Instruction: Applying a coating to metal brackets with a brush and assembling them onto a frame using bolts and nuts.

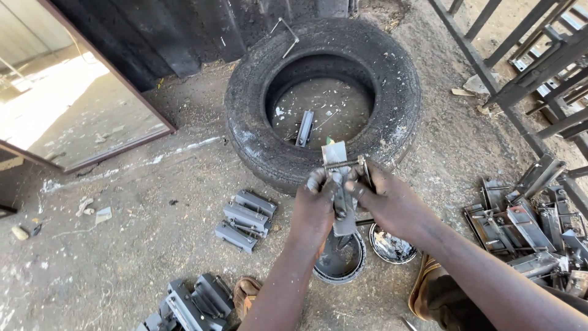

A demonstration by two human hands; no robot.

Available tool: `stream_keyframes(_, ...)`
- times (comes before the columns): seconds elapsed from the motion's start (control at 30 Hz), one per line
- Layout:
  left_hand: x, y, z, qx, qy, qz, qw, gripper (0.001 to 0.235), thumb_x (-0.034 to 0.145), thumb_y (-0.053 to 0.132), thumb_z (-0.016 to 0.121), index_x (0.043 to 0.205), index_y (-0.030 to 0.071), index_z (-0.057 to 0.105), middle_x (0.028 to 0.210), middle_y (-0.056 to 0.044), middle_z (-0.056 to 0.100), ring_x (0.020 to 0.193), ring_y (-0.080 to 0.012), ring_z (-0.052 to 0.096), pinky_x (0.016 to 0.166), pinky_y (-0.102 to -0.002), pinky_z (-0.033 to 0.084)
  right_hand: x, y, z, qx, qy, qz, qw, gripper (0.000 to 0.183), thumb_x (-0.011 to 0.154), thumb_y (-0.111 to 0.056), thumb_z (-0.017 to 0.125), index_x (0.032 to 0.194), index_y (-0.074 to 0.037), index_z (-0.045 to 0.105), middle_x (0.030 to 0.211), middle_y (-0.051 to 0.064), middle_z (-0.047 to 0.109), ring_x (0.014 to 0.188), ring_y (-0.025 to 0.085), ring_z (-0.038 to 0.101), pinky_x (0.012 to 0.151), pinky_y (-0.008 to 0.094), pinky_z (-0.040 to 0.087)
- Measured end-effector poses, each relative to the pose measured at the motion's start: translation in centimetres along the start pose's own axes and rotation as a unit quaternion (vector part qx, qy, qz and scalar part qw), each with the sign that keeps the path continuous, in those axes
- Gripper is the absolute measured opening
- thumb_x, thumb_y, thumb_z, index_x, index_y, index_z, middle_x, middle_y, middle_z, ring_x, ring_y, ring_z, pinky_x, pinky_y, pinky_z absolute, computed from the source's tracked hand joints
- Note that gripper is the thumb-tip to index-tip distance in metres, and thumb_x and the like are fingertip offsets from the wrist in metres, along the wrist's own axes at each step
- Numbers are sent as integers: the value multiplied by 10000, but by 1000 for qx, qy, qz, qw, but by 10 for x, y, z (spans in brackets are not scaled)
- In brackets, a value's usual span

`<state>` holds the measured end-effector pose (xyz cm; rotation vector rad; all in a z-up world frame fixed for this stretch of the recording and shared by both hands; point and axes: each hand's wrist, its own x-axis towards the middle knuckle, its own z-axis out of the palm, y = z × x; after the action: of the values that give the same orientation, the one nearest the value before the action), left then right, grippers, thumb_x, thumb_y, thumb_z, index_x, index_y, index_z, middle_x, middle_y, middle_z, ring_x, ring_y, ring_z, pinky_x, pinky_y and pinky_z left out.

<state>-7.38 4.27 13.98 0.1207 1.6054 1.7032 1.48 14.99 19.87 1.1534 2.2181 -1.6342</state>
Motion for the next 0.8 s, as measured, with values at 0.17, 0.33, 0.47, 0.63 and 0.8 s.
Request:
stream_keyframes(0.17,-1,17,-19,32,63,4,997,316,1050,229,536,1236,1,651,790,-65,614,641,-124,538,678,-350,512,24,22,-4,296,-18,-49,954,326,1106,-251,420,1199,32,551,787,53,425,630,182,464,598,344,477)
stream_keyframes(0.33,-2,34,-19,35,25,18,999,610,1093,297,418,1529,-118,318,955,-114,595,761,-143,525,722,-405,484,44,40,-10,471,-85,-68,876,257,1145,-262,343,1023,-98,498,675,-99,311,494,44,345,488,226,368)
stream_keyframes(0.47,-8,28,-9,131,21,48,990,522,1086,227,372,1501,-87,334,999,-170,589,866,-226,601,800,-414,503,40,37,-4,420,-93,-99,897,227,1128,-302,377,1082,-112,492,694,-89,354,543,82,422,571,297,437)
stream_keyframes(0.63,-8,27,-13,81,62,65,993,377,1091,287,378,1266,6,558,1099,-195,646,1098,-332,638,1009,-521,451,53,67,35,566,-199,-29,799,268,1075,-329,442,1183,-92,507,814,3,494,762,208,597,764,385,553)
stream_keyframes(0.8,-3,26,-37,315,76,138,936,363,1087,269,447,1200,-65,536,766,-204,636,655,-281,683,547,-421,493,26,23,1,460,-120,-260,840,434,1161,-343,236,890,-130,499,551,-67,339,357,66,374,343,222,393)
